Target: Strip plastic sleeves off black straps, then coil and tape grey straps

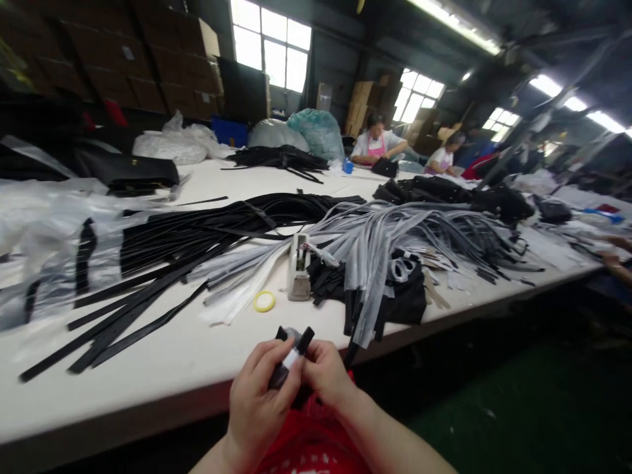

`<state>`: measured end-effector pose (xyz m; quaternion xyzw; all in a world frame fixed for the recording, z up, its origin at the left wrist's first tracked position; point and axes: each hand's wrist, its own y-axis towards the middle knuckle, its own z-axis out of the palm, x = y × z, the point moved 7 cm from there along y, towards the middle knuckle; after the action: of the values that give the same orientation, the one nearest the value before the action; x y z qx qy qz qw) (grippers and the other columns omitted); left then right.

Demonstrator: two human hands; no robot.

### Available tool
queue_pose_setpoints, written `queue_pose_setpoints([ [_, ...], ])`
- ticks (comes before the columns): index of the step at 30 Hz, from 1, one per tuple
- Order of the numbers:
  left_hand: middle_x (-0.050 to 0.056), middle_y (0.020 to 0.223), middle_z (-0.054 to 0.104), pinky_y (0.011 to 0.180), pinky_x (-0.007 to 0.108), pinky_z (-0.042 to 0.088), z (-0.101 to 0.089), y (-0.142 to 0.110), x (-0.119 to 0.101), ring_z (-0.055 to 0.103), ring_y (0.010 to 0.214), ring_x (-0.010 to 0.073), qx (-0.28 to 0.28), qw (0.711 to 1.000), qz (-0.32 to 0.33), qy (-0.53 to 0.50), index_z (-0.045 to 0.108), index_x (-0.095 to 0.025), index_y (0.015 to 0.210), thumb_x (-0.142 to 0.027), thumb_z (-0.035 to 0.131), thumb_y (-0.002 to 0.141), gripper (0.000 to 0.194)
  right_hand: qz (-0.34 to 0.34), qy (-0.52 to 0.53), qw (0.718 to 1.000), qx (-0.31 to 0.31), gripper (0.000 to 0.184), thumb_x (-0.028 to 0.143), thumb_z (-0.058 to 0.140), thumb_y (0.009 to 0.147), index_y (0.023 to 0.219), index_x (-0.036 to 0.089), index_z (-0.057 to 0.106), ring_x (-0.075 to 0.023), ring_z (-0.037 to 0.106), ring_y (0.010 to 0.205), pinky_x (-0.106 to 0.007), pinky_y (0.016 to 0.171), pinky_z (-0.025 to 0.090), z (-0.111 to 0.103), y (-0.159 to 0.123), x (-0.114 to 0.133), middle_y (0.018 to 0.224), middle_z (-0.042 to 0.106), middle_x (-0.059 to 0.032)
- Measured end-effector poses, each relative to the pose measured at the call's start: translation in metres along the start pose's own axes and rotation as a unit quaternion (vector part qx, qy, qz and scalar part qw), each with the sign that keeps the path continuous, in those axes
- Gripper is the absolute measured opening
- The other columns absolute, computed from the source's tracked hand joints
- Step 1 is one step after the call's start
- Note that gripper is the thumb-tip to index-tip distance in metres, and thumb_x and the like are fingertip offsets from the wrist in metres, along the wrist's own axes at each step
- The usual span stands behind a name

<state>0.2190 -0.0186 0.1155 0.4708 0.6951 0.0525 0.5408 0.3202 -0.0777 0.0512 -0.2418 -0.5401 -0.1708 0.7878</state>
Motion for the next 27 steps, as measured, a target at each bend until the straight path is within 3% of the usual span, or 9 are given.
queue_pose_setpoints([
  [5, 0.008, 0.108, 0.06, 0.082, 0.024, 0.055, 0.015, -0.004, -0.019, 0.064, 0.096, 0.0176, 0.035, 0.993, 0.114, 0.01, 0.06, -0.023, 0.123, -0.022, 0.059, 0.088, 0.035, -0.119, -0.103, 0.987, -0.018, 0.031, 0.035, 0.076, 0.068, 0.056, 0.017, 0.054, -0.0102, 0.043, 0.058, -0.022, 0.052, 0.039, -0.012, -0.004, 0.031, 0.059, 0.051, 0.0029],
  [7, 0.009, 0.112, 0.059, 0.085, 0.026, 0.056, 0.029, -0.003, -0.014, 0.063, 0.101, 0.0191, 0.062, 0.993, 0.096, -0.003, 0.06, -0.025, 0.124, -0.023, 0.055, 0.09, 0.034, -0.126, -0.059, 0.99, -0.008, 0.018, 0.03, 0.074, 0.07, 0.072, 0.017, 0.063, -0.0132, 0.052, 0.066, -0.024, 0.062, 0.046, -0.021, -0.014, 0.033, 0.069, 0.058, 0.0011],
  [9, 0.009, 0.115, 0.06, 0.088, 0.027, 0.056, 0.046, -0.001, -0.011, 0.063, 0.105, 0.0198, 0.093, 0.992, 0.089, -0.013, 0.061, -0.027, 0.123, -0.021, 0.054, 0.091, 0.034, -0.104, 0.036, 0.994, 0.01, 0.03, 0.029, 0.072, 0.071, 0.098, 0.017, 0.066, -0.0187, 0.061, 0.083, -0.031, 0.078, 0.049, -0.033, -0.024, 0.025, 0.088, 0.066, -0.0035],
  [13, 0.01, 0.134, 0.054, 0.096, 0.029, 0.054, 0.089, 0.004, -0.016, 0.06, 0.118, 0.0211, 0.172, 0.98, 0.098, -0.023, 0.058, -0.028, 0.128, -0.017, 0.05, 0.091, 0.039, -0.11, 0.007, 0.987, -0.115, 0.038, 0.036, 0.066, 0.081, 0.113, 0.016, 0.06, -0.0244, 0.063, 0.1, -0.039, 0.09, 0.048, -0.1, -0.039, 0.017, 0.106, 0.067, -0.0106],
  [15, 0.012, 0.142, 0.048, 0.101, 0.034, 0.051, 0.11, 0.01, -0.019, 0.054, 0.125, 0.0233, 0.19, 0.978, 0.086, -0.017, 0.055, -0.025, 0.13, -0.018, 0.049, 0.091, 0.04, -0.188, -0.172, 0.935, -0.246, 0.032, 0.038, 0.062, 0.084, 0.107, 0.017, 0.061, -0.0252, 0.062, 0.1, -0.042, 0.092, 0.048, -0.153, -0.047, 0.044, 0.106, 0.066, -0.0118],
  [18, 0.015, 0.143, 0.047, 0.106, 0.042, 0.047, 0.139, 0.018, -0.025, 0.048, 0.131, 0.0264, 0.214, 0.974, 0.071, -0.011, 0.053, -0.021, 0.13, -0.019, 0.051, 0.089, 0.041, -0.331, -0.405, 0.728, -0.444, 0.034, 0.039, 0.061, 0.084, 0.107, 0.014, 0.058, -0.0305, 0.055, 0.114, -0.048, 0.101, 0.04, -0.229, -0.056, 0.111, 0.118, 0.059, -0.0183],
  [20, 0.015, 0.142, 0.048, 0.107, 0.043, 0.046, 0.158, 0.019, -0.029, 0.048, 0.132, 0.0265, 0.242, 0.968, 0.061, -0.016, 0.054, -0.02, 0.128, -0.02, 0.053, 0.088, 0.04, -0.345, -0.494, 0.609, -0.517, 0.039, 0.039, 0.057, 0.086, 0.112, 0.01, 0.054, -0.0348, 0.044, 0.127, -0.052, 0.106, 0.033, -0.275, -0.04, 0.144, 0.128, 0.052, -0.0241],
  [22, 0.014, 0.141, 0.049, 0.108, 0.042, 0.045, 0.174, 0.016, -0.032, 0.048, 0.131, 0.0256, 0.266, 0.963, 0.045, -0.021, 0.055, -0.02, 0.125, -0.019, 0.052, 0.087, 0.038, -0.269, -0.574, 0.583, -0.508, 0.036, 0.032, 0.048, 0.089, 0.114, 0.007, 0.052, -0.0354, 0.04, 0.129, -0.054, 0.106, 0.031, -0.318, 0.0, 0.159, 0.132, 0.047, -0.0269],
  [27, 0.015, 0.14, 0.048, 0.111, 0.043, 0.041, 0.196, -0.002, -0.021, 0.047, 0.131, 0.026, 0.332, 0.943, -0.003, 0.003, 0.054, -0.018, 0.124, -0.021, 0.054, 0.085, 0.039, -0.146, -0.647, 0.651, -0.369, 0.028, 0.027, 0.052, 0.082, 0.102, 0.01, 0.059, -0.0303, 0.056, 0.108, -0.044, 0.096, 0.04, -0.372, 0.092, 0.144, 0.11, 0.063, -0.0209],
])
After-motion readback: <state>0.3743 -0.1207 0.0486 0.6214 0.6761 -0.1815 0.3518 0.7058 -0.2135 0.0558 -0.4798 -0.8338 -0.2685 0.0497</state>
